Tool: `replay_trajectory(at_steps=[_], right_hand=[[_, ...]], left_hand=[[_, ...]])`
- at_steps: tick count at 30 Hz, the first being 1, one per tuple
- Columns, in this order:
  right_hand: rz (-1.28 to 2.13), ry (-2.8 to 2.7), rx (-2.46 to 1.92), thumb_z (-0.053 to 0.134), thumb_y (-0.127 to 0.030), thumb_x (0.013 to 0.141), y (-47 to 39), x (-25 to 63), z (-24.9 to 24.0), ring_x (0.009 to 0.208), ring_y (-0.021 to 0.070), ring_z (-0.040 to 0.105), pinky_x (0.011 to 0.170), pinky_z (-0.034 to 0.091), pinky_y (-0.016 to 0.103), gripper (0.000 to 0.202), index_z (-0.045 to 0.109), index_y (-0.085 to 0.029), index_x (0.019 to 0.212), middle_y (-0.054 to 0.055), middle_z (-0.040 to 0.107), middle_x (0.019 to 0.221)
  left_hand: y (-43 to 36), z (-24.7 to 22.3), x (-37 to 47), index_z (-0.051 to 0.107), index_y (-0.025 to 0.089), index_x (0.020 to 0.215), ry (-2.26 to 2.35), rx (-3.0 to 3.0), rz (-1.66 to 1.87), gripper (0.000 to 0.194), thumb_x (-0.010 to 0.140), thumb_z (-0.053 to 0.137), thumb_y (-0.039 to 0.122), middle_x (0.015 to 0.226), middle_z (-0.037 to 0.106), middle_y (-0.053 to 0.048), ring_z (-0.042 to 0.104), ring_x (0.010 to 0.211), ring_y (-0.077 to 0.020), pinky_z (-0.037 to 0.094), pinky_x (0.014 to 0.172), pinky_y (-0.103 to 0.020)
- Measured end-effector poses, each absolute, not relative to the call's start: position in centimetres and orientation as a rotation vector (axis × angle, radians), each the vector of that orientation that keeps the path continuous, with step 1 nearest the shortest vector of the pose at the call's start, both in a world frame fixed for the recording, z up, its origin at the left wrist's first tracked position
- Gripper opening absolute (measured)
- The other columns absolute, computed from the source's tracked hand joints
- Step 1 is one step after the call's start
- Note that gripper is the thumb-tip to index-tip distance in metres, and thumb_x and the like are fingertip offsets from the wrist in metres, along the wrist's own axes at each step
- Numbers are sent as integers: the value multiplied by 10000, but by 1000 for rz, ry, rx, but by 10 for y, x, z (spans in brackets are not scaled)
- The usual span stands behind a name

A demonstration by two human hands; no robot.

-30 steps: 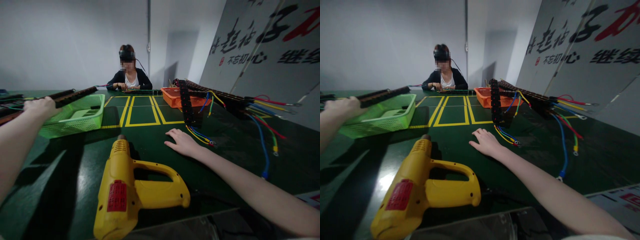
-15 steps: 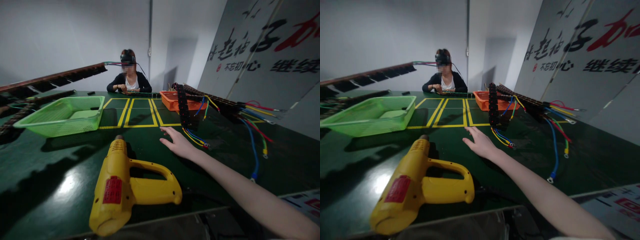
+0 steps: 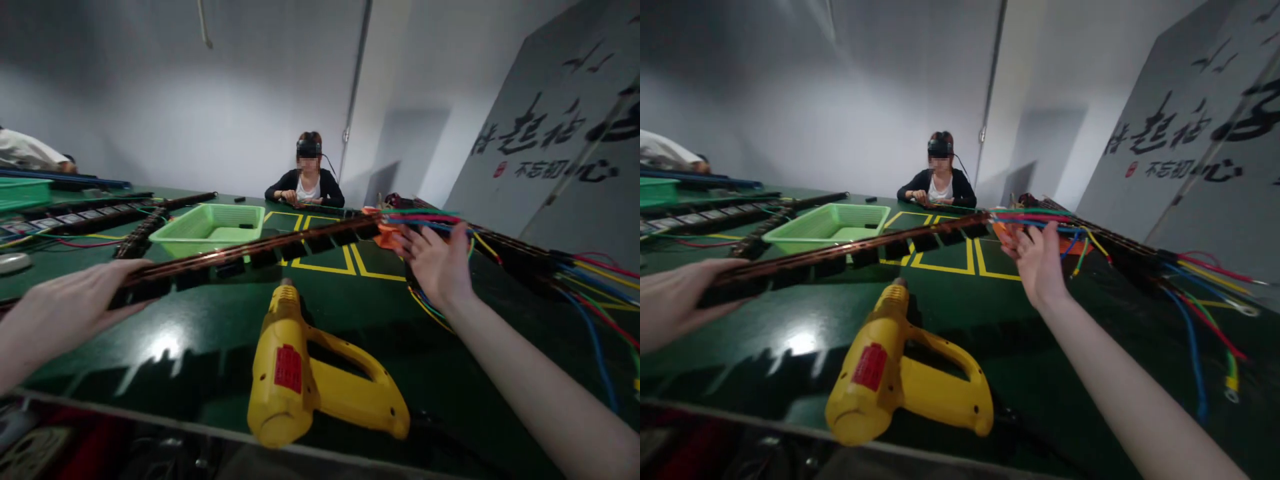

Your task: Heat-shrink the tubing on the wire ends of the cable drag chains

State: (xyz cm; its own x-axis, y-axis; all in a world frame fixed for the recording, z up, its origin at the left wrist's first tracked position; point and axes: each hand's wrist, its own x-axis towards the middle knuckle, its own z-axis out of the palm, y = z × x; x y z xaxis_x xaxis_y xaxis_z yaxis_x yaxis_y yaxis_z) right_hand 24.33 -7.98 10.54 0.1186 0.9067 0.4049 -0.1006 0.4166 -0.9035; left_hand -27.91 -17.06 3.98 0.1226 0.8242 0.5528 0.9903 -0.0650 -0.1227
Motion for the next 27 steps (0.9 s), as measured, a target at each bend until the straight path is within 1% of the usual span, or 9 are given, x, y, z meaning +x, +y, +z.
replay_trajectory(at_steps=[2,4,7,11,15,17,20,22,27], right_hand=[[927,-1137,-855,267,-709,871,-91,248,101,1181,212,573,981,472,374,590,570,-241,1063,107,589,1275],[925,-1029,-875,372,-674,855,-103,255,95,1192,214,566,1006,454,352,511,592,-240,1010,119,579,1287],[910,-904,-906,453,-642,831,-123,266,89,1183,233,571,1027,443,381,422,613,-264,929,121,579,1289],[798,-765,-1003,470,-563,847,-150,274,96,1153,236,585,1036,435,398,317,644,-298,847,123,578,1291],[736,-733,-1080,448,-558,838,-167,281,99,1126,229,594,1014,444,400,308,660,-346,768,92,622,1237],[777,-715,-1139,454,-536,823,-173,282,95,1046,212,628,952,487,375,293,672,-349,762,82,655,1176],[892,-714,-1287,517,-447,777,-178,276,85,823,194,663,733,563,336,206,682,-324,788,89,697,1051],[955,-772,-1336,568,-408,732,-180,267,77,730,194,655,601,561,312,182,685,-302,822,89,706,1025],[1022,-910,-1184,600,-385,758,-178,249,62,685,149,656,542,535,232,199,655,-286,922,50,707,1062]], left_hand=[[-168,39,-256,478,277,1240,-1623,-2015,-473,604,822,320,684,1174,649,-66,642,1012,-310,496,870,-436],[-159,38,-243,510,243,1210,-1547,-2107,-453,591,842,338,673,1139,666,-80,654,988,-296,507,848,-413],[-143,31,-238,517,186,1218,-1438,-2222,-406,597,877,352,648,1117,671,-105,653,984,-269,497,859,-384],[-122,28,-235,535,161,1201,-1297,-2264,-356,543,912,372,590,1095,673,-111,636,998,-250,464,894,-373],[-101,34,-230,536,120,1188,-1263,-2211,-217,466,937,403,489,1124,652,-144,621,1009,-264,438,889,-368],[-92,36,-232,510,79,1198,-1258,-2190,-138,440,944,416,426,1159,625,-170,597,1058,-274,413,922,-369],[-82,37,-243,482,54,1200,-1271,-2183,-58,399,941,433,354,1182,601,-179,568,1096,-277,366,980,-381],[-78,37,-254,482,50,1189,-1285,-2189,-23,390,927,448,337,1188,592,-182,551,1114,-284,331,1017,-399],[-78,33,-280,450,92,1226,-1389,-2211,-32,442,907,422,397,1332,503,-185,485,1205,-302,303,1040,-427]])
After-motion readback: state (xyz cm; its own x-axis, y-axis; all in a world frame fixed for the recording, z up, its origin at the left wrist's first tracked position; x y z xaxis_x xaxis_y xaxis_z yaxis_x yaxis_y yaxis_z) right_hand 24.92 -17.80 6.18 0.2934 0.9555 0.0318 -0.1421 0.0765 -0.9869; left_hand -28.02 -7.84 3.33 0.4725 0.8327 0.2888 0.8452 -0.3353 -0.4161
